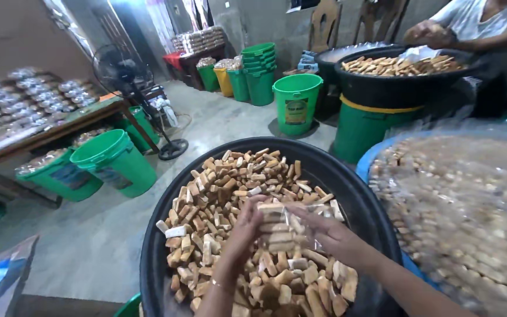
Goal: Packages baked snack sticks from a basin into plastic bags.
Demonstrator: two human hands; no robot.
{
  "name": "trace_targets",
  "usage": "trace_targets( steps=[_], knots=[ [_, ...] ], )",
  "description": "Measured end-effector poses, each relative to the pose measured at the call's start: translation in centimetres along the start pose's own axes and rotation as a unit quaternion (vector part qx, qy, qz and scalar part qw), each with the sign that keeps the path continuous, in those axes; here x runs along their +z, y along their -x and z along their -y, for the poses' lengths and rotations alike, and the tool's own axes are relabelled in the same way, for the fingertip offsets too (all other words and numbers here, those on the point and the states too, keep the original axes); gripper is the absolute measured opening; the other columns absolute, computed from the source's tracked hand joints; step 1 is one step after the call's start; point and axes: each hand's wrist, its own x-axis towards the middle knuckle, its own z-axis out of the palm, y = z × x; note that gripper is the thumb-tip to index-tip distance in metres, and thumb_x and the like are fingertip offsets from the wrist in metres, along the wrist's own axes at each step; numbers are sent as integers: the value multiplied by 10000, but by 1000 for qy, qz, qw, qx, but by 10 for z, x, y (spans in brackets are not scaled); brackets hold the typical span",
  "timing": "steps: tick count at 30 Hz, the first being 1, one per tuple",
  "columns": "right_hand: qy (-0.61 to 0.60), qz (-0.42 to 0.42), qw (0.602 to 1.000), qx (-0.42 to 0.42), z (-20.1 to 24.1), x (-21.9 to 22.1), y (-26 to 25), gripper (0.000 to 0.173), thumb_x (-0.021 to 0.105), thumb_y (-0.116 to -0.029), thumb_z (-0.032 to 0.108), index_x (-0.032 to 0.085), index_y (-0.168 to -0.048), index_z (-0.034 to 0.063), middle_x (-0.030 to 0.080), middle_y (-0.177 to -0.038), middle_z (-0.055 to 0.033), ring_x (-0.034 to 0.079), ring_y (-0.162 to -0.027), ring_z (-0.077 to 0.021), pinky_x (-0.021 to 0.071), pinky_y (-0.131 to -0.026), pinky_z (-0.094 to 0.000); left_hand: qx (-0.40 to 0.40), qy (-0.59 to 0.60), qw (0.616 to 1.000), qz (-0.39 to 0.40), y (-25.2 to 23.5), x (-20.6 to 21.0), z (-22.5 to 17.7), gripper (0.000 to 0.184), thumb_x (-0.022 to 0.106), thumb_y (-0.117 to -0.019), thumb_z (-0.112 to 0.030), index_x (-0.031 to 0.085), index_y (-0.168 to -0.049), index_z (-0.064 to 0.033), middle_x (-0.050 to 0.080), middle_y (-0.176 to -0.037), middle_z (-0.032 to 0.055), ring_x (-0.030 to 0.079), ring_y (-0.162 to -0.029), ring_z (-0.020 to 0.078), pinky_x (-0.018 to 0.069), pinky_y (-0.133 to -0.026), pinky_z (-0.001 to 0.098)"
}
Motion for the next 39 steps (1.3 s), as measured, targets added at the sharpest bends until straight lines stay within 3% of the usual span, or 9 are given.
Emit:
trace_targets(
  steps=[2, 6, 13, 19, 22, 25, 29, 34, 39],
  knots=[
    [27, 69, 997, 18, 6, -7, 4, 527, 412, -996, 10, 510, -1509, 81, 647, -1365, -146, 674, -1064, -140, 535, -934, -324, -19, -73, 995, 65, -1, -10, -10, 404, 456, -1033, -247, 552, -1369, -44, 659, -1169, 20, 653, -905, 61, 563, -759, 263],
    [102, 175, 978, 58, 26, -14, -1, 383, 436, -1048, 12, 601, -1393, -12, 678, -1187, -285, 666, -1078, -399, 496, -965, -562, -32, -181, 965, 189, -12, 2, -21, 168, 544, -1038, -144, 655, -1035, -18, 643, -863, -47, 605, -777, -3, 526, -762, 208],
    [168, 300, 934, 93, 48, -37, -12, 375, 423, -1063, 19, 577, -1402, -23, 667, -1199, -277, 645, -1107, -400, 473, -976, -562, -1, -407, 899, 163, -13, 43, -57, 212, 514, -1062, -122, 666, -1120, 15, 681, -1014, 135, 644, -906, 179, 518, -860, 365],
    [15, 120, 992, 35, 27, -44, 16, 454, 384, -1002, -45, 555, -1422, -22, 741, -1045, -132, 732, -892, -137, 605, -859, -318, 116, -370, 922, 15, -23, 41, -50, 269, 567, -1046, -212, 658, -1218, -26, 701, -1062, 117, 684, -947, 203, 563, -863, 431],
    [-39, 57, 996, 51, 15, -48, 26, 517, 392, -981, -59, 525, -1475, 21, 689, -1265, -159, 729, -982, -149, 595, -917, -338, 45, -259, 963, -66, -16, 30, -37, 542, 451, -1068, -341, 376, -1536, -77, 511, -1470, 160, 555, -1289, 232, 484, -1041, 425],
    [-62, -5, 998, 16, 1, -44, 34, 461, 424, -962, -62, 591, -1391, -36, 700, -1199, -200, 715, -924, -178, 592, -855, -362, -90, -126, 988, -30, -10, 46, -12, 667, 456, -1066, -344, 161, -1634, -159, 367, -1586, 186, 527, -1324, 270, 501, -1019, 474],
    [-118, 19, 993, -11, -10, -37, 33, 372, 415, -1009, -38, 606, -1319, -113, 693, -1195, -242, 708, -1006, -226, 561, -938, -394, -90, -47, 994, -37, -4, 60, 4, 508, 447, -1062, -155, 303, -1537, -46, 592, -1212, 129, 657, -925, 90, 570, -797, 304],
    [-108, 149, 978, 95, 10, -43, 26, 340, 355, -1060, 42, 625, -1201, -110, 681, -1117, -229, 696, -876, -268, 584, -780, -451, 50, -105, 990, -85, -3, 60, 0, 622, 506, -997, -102, 237, -1548, 2, 492, -1327, 155, 614, -903, 0, 542, -766, 202],
    [9, 143, 989, 40, 12, -26, 21, 268, 472, -971, -94, 691, -1119, -143, 687, -1084, -309, 663, -1038, -396, 493, -954, -528, 153, -314, 935, -66, 6, 60, -5, 605, 546, -997, -114, 307, -1497, 126, 479, -1386, 385, 653, -1055, 312, 546, -903, 442]
  ],
)
